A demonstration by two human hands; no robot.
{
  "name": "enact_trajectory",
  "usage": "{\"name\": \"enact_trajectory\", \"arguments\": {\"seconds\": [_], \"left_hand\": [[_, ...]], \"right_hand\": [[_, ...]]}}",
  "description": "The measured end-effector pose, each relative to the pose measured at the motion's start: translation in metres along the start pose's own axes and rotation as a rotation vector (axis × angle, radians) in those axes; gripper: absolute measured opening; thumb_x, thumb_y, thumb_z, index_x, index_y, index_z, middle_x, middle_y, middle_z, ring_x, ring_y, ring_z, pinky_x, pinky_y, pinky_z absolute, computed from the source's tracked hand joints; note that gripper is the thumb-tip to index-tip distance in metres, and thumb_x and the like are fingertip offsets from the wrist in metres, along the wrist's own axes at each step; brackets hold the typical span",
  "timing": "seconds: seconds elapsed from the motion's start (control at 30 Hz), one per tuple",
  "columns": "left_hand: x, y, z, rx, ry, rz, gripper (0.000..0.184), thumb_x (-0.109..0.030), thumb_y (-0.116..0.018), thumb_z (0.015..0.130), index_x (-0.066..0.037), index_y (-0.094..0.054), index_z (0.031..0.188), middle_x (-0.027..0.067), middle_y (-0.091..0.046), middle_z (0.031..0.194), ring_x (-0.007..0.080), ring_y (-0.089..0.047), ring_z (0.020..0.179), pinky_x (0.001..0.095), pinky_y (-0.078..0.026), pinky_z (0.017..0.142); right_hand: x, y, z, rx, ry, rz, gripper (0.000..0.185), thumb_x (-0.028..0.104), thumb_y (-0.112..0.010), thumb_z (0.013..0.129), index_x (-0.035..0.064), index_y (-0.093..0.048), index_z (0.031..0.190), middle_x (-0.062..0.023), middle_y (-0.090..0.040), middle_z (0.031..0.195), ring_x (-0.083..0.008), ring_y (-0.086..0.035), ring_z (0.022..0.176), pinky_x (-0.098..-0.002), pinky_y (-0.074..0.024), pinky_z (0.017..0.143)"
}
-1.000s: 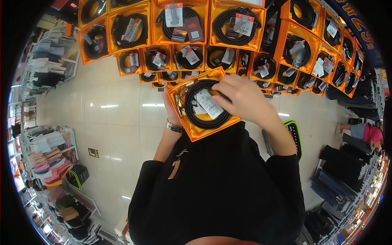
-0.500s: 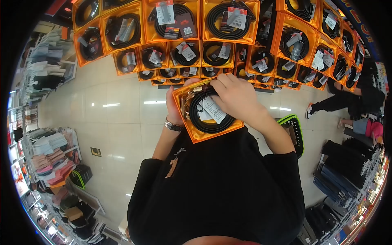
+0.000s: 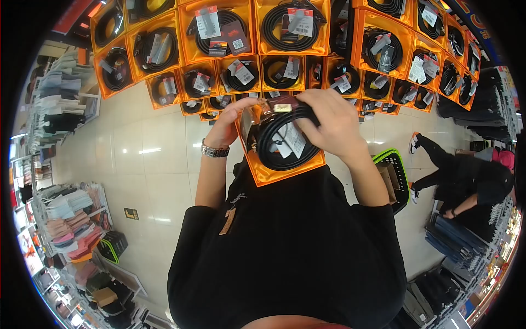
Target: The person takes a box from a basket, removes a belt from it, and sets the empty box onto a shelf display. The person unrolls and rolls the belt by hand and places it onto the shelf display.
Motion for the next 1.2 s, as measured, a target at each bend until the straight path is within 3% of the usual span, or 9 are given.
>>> {"name": "enact_trajectory", "arguments": {"seconds": [0.1, 0.27, 0.43, 0.63, 0.8, 0.9, 0.97, 1.03, 1.2], "left_hand": [[-0.004, 0.011, 0.001, 0.021, 0.060, 0.163, 0.060, -0.045, -0.049, 0.088, 0.003, -0.055, 0.123, 0.0119, -0.058, 0.123, 0.0205, -0.053, 0.113, 0.0331, -0.037, 0.100], [-0.030, 0.007, 0.001, -0.003, 0.065, 0.315, 0.046, -0.027, -0.049, 0.087, 0.002, -0.055, 0.122, 0.0109, -0.059, 0.121, 0.0187, -0.053, 0.112, 0.0302, -0.038, 0.098], [-0.063, 0.012, -0.007, -0.128, -0.019, 0.309, 0.046, -0.025, -0.051, 0.086, 0.002, -0.052, 0.124, 0.0105, -0.058, 0.121, 0.0167, -0.053, 0.112, 0.0282, -0.038, 0.097], [-0.109, 0.010, -0.003, -0.348, -0.266, 0.288, 0.062, -0.027, -0.056, 0.085, 0.001, -0.035, 0.137, 0.0131, -0.054, 0.126, 0.0188, -0.054, 0.114, 0.0280, -0.041, 0.096], [-0.149, -0.026, 0.033, -0.352, -0.400, 0.313, 0.066, -0.032, -0.050, 0.092, -0.005, -0.021, 0.144, 0.0140, -0.050, 0.130, 0.0211, -0.061, 0.104, 0.0304, -0.056, 0.075], [-0.165, -0.038, 0.067, -0.396, -0.432, 0.389, 0.056, -0.026, -0.044, 0.096, -0.008, -0.024, 0.144, 0.0127, -0.048, 0.132, 0.0223, -0.062, 0.103, 0.0324, -0.056, 0.079], [-0.172, -0.046, 0.090, -0.367, -0.424, 0.431, 0.056, -0.026, -0.042, 0.097, -0.009, -0.020, 0.146, 0.0113, -0.046, 0.135, 0.0239, -0.055, 0.113, 0.0372, -0.052, 0.086], [-0.175, -0.045, 0.115, -0.328, -0.458, 0.395, 0.056, -0.025, -0.045, 0.097, -0.009, -0.022, 0.145, 0.0137, -0.051, 0.123, 0.0221, -0.056, 0.110, 0.0364, -0.054, 0.085], [-0.179, -0.037, 0.164, -0.354, -0.519, 0.532, 0.058, -0.028, -0.043, 0.098, -0.010, -0.017, 0.146, 0.0160, -0.050, 0.125, 0.0229, -0.057, 0.110, 0.0354, -0.054, 0.086]], "right_hand": [[-0.010, 0.016, 0.000, -0.101, -0.027, 0.055, 0.038, 0.010, -0.074, 0.062, 0.0016, -0.061, 0.096, -0.0122, -0.065, 0.091, -0.0276, -0.064, 0.080, -0.0342, -0.0517, 0.069], [-0.017, 0.044, 0.002, -0.238, -0.073, 0.106, 0.036, 0.006, -0.071, 0.062, -0.0017, -0.062, 0.096, -0.0160, -0.065, 0.090, -0.0300, -0.065, 0.078, -0.0328, -0.0522, 0.069], [-0.023, 0.065, -0.010, -0.273, -0.131, 0.055, 0.041, -0.002, -0.064, 0.059, -0.0042, -0.060, 0.099, -0.0178, -0.065, 0.091, -0.0300, -0.065, 0.081, -0.0326, -0.0518, 0.073], [-0.026, 0.085, -0.027, -0.285, -0.171, 0.030, 0.041, -0.004, -0.059, 0.056, -0.0060, -0.059, 0.097, -0.0187, -0.064, 0.091, -0.0291, -0.064, 0.076, -0.0303, -0.0511, 0.069], [-0.030, 0.086, -0.037, -0.278, -0.187, 0.075, 0.039, -0.004, -0.063, 0.059, -0.0057, -0.059, 0.097, -0.0186, -0.064, 0.090, -0.0290, -0.064, 0.074, -0.0310, -0.0513, 0.067], [-0.029, 0.084, -0.043, -0.238, -0.251, 0.076, 0.038, -0.003, -0.066, 0.060, -0.0051, -0.059, 0.097, -0.0181, -0.064, 0.090, -0.0289, -0.064, 0.075, -0.0307, -0.0512, 0.068], [-0.027, 0.083, -0.043, -0.235, -0.242, 0.077, 0.037, -0.001, -0.069, 0.061, -0.0036, -0.060, 0.096, -0.0177, -0.064, 0.090, -0.0294, -0.065, 0.075, -0.0316, -0.0515, 0.067], [-0.025, 0.082, -0.046, -0.228, -0.199, 0.017, 0.036, 0.001, -0.069, 0.061, -0.0030, -0.060, 0.095, -0.0176, -0.064, 0.089, -0.0301, -0.065, 0.075, -0.0326, -0.0519, 0.067], [-0.025, 0.079, -0.059, -0.189, -0.265, 0.039, 0.035, 0.003, -0.069, 0.060, -0.0025, -0.061, 0.094, -0.0171, -0.064, 0.089, -0.0306, -0.065, 0.076, -0.0338, -0.0522, 0.067]]}}
Point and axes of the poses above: each hand's wrist, its own z-axis towards the middle knuckle, its own y-axis out of the back of the hand, x = y × z, the point moved 4 cm from there along z, towards the middle knuckle
